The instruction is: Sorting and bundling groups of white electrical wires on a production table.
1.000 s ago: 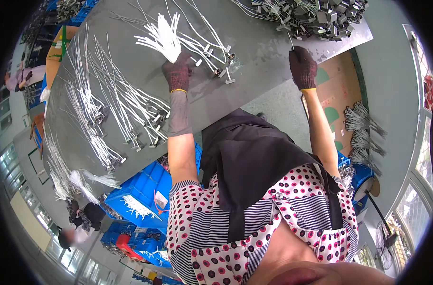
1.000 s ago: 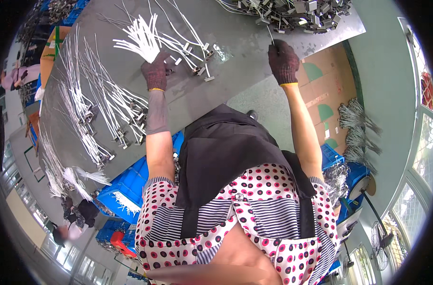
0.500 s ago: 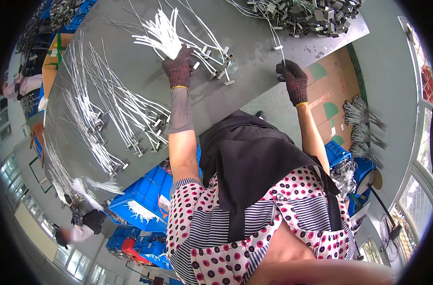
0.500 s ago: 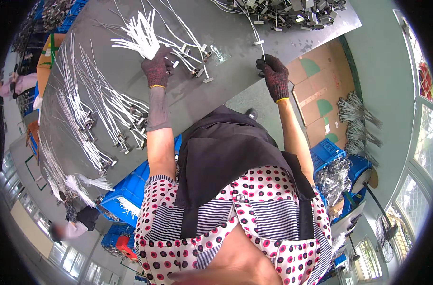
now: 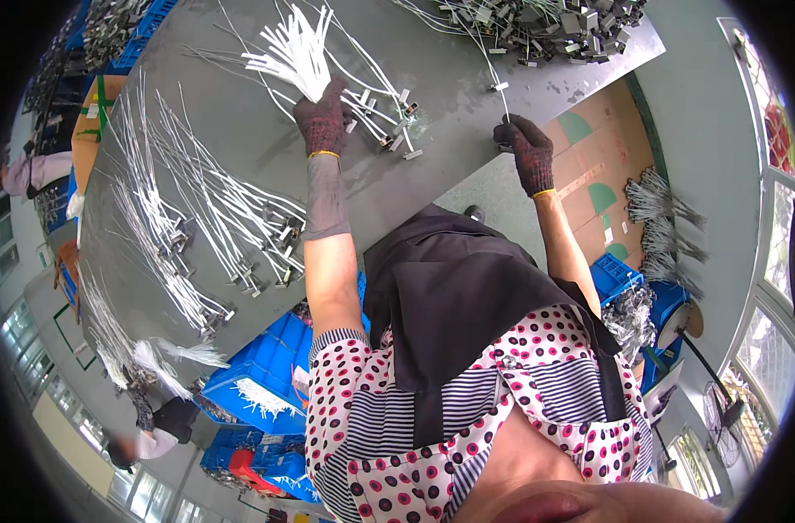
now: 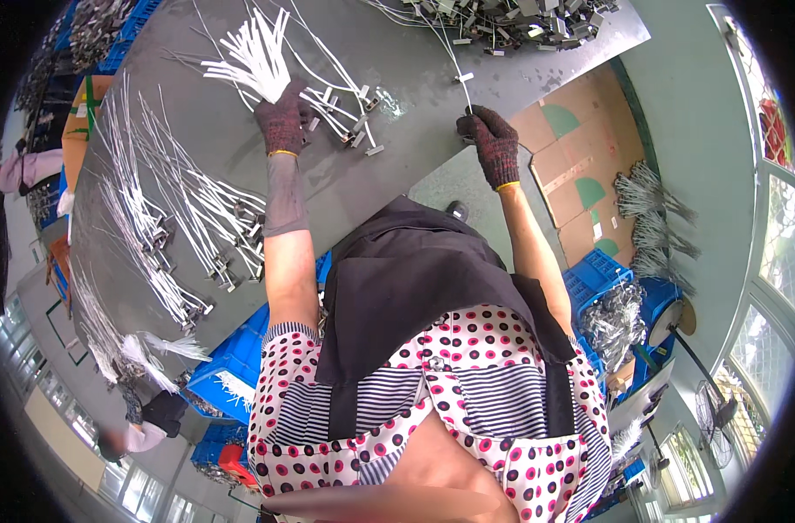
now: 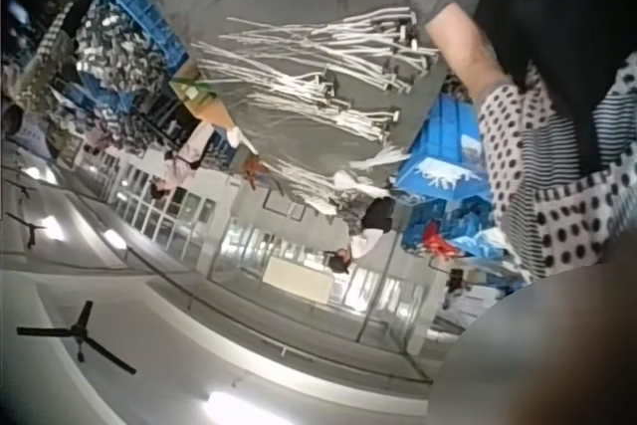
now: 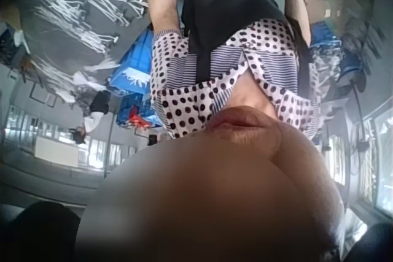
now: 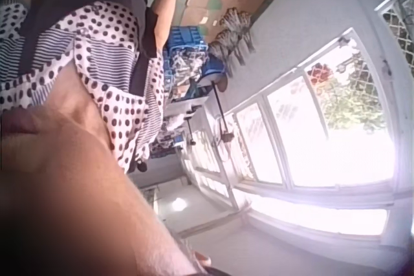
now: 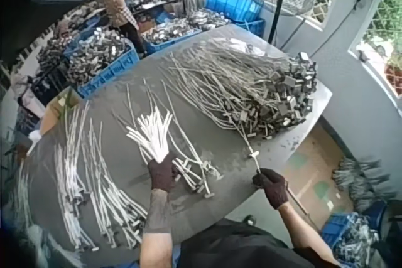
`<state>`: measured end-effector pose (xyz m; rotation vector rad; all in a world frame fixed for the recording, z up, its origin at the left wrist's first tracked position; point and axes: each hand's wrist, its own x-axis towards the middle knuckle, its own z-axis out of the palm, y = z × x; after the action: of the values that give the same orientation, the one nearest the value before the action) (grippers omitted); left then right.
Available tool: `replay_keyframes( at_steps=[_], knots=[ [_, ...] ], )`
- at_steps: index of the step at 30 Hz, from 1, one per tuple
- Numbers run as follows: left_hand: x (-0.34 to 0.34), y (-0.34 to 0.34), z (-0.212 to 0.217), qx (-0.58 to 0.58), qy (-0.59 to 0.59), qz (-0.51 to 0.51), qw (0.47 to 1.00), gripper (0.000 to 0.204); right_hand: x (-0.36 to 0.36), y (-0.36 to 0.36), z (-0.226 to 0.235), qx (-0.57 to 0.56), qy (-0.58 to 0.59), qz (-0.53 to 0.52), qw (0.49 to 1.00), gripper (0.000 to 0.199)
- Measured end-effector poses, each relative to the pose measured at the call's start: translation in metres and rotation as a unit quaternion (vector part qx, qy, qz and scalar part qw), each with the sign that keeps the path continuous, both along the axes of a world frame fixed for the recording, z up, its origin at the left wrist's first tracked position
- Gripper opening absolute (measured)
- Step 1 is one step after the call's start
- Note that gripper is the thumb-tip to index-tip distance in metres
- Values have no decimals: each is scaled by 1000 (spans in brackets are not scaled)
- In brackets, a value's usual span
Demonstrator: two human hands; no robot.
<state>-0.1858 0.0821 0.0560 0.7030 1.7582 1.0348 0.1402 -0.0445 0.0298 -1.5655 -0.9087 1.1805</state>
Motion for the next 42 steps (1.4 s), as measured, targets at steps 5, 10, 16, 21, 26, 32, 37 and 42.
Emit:
replay_keyframes(
  at_steps=[5, 10, 16, 21, 26, 32, 37, 42],
  knots=[
    [-17, 15, -40, -55, 123, -87, 987, 23, -4, -1, 2, -8, 11, 14, 1000, 29],
    [22, 13, 0, -19, -77, -58, 995, 23, -8, -8, 9, -19, 40, -9, 999, 33],
    [54, -2, -7, 4, -280, -80, 957, 25, -17, -5, 18, -8, 23, -24, 999, 29],
    [146, -28, -13, -46, -374, -123, 918, 26, -10, -18, 28, 3, 83, -30, 996, 29],
    [169, -29, -64, -82, -558, -106, 819, 22, 31, -117, 20, -147, -6, 71, 987, 29],
    [178, -30, -41, -93, -521, -55, 846, 22, 91, -282, -17, -260, -52, 2, 964, 27],
    [184, -21, -2, -7, -458, -47, 888, 24, 94, -337, -3, -279, -129, -42, 951, 26],
    [148, -15, -10, 93, -467, -1, 879, 34, 108, -348, 0, -282, -156, -62, 944, 27]
  ],
)
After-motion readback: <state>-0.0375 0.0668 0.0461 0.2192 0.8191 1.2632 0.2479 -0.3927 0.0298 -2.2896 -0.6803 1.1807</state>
